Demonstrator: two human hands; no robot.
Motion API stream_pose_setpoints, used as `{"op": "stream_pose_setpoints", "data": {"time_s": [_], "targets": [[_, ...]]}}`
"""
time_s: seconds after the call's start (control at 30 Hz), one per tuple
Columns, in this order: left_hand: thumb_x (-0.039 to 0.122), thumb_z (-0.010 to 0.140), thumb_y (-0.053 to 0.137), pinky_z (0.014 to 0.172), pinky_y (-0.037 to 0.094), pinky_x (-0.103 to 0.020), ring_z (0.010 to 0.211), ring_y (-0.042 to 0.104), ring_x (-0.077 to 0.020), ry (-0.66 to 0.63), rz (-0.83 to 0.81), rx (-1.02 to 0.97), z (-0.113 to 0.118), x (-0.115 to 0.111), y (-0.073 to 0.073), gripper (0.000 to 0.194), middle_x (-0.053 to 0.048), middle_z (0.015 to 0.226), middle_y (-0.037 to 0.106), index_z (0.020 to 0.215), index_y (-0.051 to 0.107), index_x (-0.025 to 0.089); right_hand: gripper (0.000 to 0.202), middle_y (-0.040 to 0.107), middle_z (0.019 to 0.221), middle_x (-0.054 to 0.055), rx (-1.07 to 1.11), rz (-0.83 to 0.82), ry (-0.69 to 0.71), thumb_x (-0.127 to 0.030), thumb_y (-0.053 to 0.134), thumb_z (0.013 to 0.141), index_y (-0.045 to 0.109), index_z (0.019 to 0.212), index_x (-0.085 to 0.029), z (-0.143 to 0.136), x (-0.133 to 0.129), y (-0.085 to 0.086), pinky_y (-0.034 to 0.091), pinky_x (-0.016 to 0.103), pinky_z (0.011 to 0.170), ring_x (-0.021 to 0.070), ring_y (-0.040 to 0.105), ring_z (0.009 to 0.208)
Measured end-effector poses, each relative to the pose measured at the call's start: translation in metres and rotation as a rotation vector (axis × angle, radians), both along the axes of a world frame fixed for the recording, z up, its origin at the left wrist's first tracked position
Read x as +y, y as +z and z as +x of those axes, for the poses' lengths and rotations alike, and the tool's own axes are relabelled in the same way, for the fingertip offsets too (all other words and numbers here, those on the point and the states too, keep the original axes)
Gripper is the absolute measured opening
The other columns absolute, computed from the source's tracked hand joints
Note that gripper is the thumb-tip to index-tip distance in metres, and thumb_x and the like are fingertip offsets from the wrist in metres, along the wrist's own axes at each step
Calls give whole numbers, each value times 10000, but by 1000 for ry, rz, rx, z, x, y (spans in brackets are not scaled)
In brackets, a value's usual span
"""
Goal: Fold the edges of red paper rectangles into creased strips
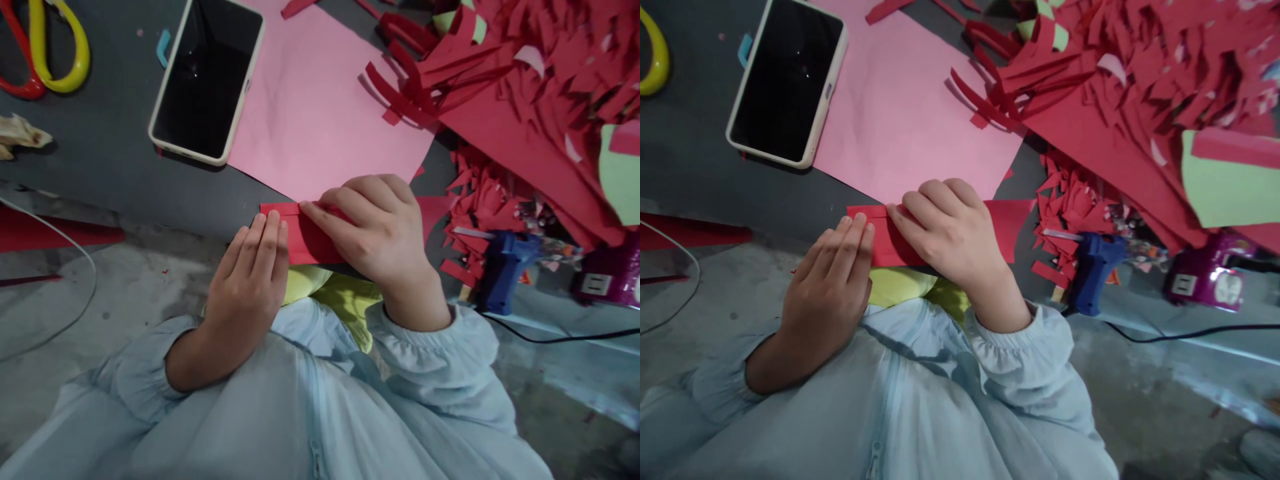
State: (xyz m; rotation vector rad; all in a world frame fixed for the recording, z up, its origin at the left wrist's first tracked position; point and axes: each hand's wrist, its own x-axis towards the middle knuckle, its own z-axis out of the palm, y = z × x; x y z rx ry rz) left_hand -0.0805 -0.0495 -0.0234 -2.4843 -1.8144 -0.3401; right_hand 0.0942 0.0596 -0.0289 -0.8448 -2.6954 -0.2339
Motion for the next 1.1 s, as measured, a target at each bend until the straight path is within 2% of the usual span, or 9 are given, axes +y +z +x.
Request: {"op": "stream_pose_setpoints", "data": {"time_s": [0.13,0.23,0.37,0.57,0.67,0.9,1.03,1.1], "targets": [[75,926,458,1089,490,-392,1289,585,-290,-10,7,3,-4,-9,-2,456,-196,1396,588,1376,515,25,187,683,814,-6,94,18,81,-164,517,963,681,964,-255,0,-8,1,377,337,750,157,524,805],[86,936,461,1071,503,-360,1290,587,-263,3,14,-29,-3,-14,-7,501,-186,1419,561,1436,458,47,204,697,864,-3,126,-16,81,-140,539,948,674,1029,-269,4,-13,-3,392,333,755,152,547,840],[89,945,462,1069,502,-344,1300,577,-264,27,18,-45,1,-16,-8,514,-189,1433,539,1454,427,26,226,717,912,0,122,8,52,-141,563,936,686,1039,-299,6,-15,-10,412,346,744,158,574,866],[110,952,470,1054,508,-344,1270,600,-283,25,-17,22,3,-14,-3,476,-211,1432,528,1409,468,-21,192,708,836,-7,187,108,154,-84,590,904,693,922,-246,0,-14,-8,390,331,684,149,537,805],[102,946,486,1056,504,-333,1259,609,-281,20,0,33,4,-14,-3,463,-214,1419,541,1389,487,-33,195,682,817,-13,140,156,156,-86,573,912,686,905,-244,-3,-15,-4,368,333,695,150,509,802],[98,958,456,1056,515,-357,1318,558,-286,45,-36,-67,6,-13,-3,517,-216,1449,503,1464,402,7,221,685,841,-22,61,209,134,-92,527,929,665,866,-253,-5,-16,-1,362,344,734,145,491,771],[61,962,409,1048,522,-377,1300,568,-317,27,-59,-30,8,-10,-3,463,-266,1439,485,1405,442,-67,185,708,848,-29,55,219,106,-120,542,936,666,906,-254,-5,-19,-1,367,351,741,142,520,782],[48,965,383,1040,527,-381,1311,556,-322,35,-73,-44,9,-10,-3,465,-269,1446,474,1412,437,-65,178,710,851,-30,70,232,105,-114,555,926,666,912,-252,-5,-20,-2,365,351,744,145,524,795]]}}
